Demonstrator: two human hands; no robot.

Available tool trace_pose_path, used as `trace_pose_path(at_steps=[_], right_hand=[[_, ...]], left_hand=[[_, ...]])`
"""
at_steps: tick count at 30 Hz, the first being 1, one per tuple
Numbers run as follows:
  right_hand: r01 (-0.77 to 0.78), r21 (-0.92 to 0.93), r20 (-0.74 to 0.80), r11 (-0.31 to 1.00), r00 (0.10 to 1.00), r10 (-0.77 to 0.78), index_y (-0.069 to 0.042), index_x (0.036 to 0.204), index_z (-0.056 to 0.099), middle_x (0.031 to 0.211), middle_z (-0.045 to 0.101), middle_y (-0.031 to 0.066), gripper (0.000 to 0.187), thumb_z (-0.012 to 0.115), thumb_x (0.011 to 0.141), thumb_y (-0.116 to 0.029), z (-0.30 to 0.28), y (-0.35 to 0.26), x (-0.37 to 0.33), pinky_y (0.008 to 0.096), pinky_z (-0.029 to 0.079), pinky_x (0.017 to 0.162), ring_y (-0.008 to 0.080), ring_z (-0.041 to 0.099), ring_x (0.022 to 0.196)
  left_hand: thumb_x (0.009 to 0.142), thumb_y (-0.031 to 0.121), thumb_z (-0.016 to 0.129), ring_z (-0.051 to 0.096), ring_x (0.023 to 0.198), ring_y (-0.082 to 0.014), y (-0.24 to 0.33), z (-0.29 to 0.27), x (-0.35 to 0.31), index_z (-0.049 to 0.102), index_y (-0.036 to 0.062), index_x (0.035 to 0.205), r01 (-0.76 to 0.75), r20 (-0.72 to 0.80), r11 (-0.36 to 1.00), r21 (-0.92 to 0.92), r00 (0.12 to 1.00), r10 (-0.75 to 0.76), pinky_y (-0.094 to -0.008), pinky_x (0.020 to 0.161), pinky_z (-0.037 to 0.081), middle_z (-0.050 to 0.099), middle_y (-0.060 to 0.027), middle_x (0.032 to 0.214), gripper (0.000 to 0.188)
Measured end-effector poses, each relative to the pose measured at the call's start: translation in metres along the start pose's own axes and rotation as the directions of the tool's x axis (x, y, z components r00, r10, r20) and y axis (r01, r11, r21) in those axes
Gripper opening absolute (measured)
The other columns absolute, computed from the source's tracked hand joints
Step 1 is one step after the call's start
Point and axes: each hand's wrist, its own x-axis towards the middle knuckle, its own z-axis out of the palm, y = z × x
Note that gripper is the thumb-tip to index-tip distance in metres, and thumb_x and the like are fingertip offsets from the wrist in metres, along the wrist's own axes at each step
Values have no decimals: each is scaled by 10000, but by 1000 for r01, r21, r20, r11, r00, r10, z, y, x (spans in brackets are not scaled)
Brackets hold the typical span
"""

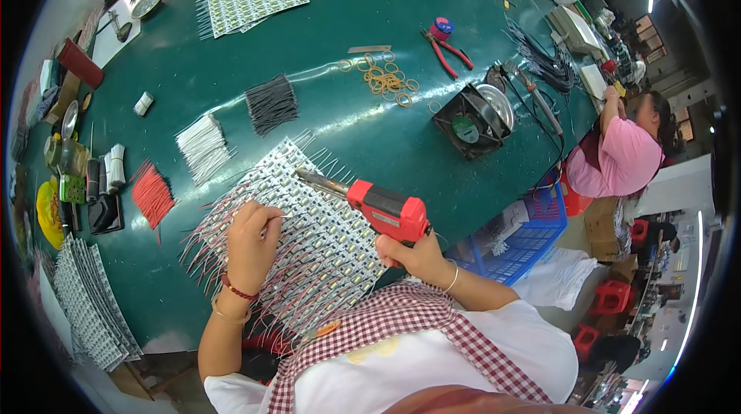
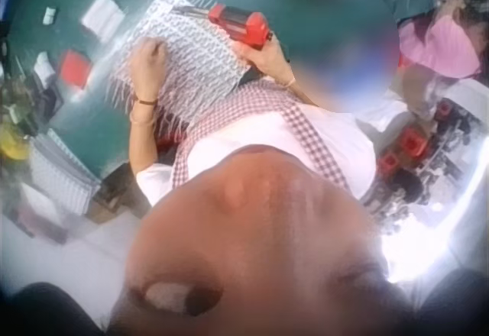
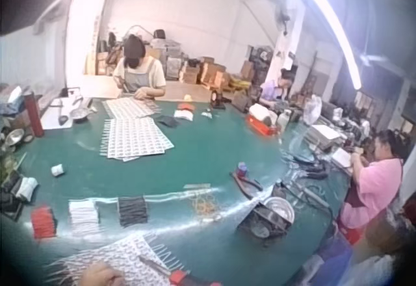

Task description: The person solders components onto a sheet of circuit boards using a soldering gun, dips the tool tip into a container of solder, and positions wires onto the boards by hand before soldering them.

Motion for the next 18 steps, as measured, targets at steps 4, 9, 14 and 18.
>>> trace_pose_path(at_steps=[4, 9, 14, 18], right_hand=[[3, 47, 5, 999, 1000, -4, 2, 973, 653, 765, 664, 36, 233, 766, 913, -193, -8, 2, -3, 255, 500, 557, 84, 613, 618], [0, 33, -65, 999, 998, 2, 3, 957, 644, 767, 652, 33, 192, 755, 916, -148, -14, 9, -11, 264, 493, 570, 97, 608, 629], [95, -138, -48, 986, 994, -102, 59, 1276, 528, 682, 603, 84, 433, 638, 986, -243, -22, 11, -16, 272, 475, 537, 137, 552, 543], [99, -209, -7, 973, 995, -103, 60, 1317, 508, 677, 599, 88, 510, 645, 986, -302, -26, 17, -15, 284, 488, 542, 144, 555, 544]], left_hand=[[824, -41, 693, 602, 677, -227, -1, 6, -4, 687, 3, 880, 88, 42, 993, -83, 996, -85, -326, 630, 475, 601, -107, 760, 71], [827, -30, 694, 628, 678, -232, -6, 5, -2, 695, -4, 882, 29, -27, 999, 29, 999, -28, -316, 638, 495, 637, -114, 766, 61], [827, -16, 701, 647, 705, -240, -10, 14, 7, 698, -3, 896, 54, -68, 998, 26, 996, -52, -332, 653, 504, 647, -121, 786, 70], [813, -18, 701, 624, 706, -278, -13, 21, 6, 677, 11, 879, 11, -147, 992, 128, 989, 8, -355, 650, 508, 619, -115, 796, 76]])
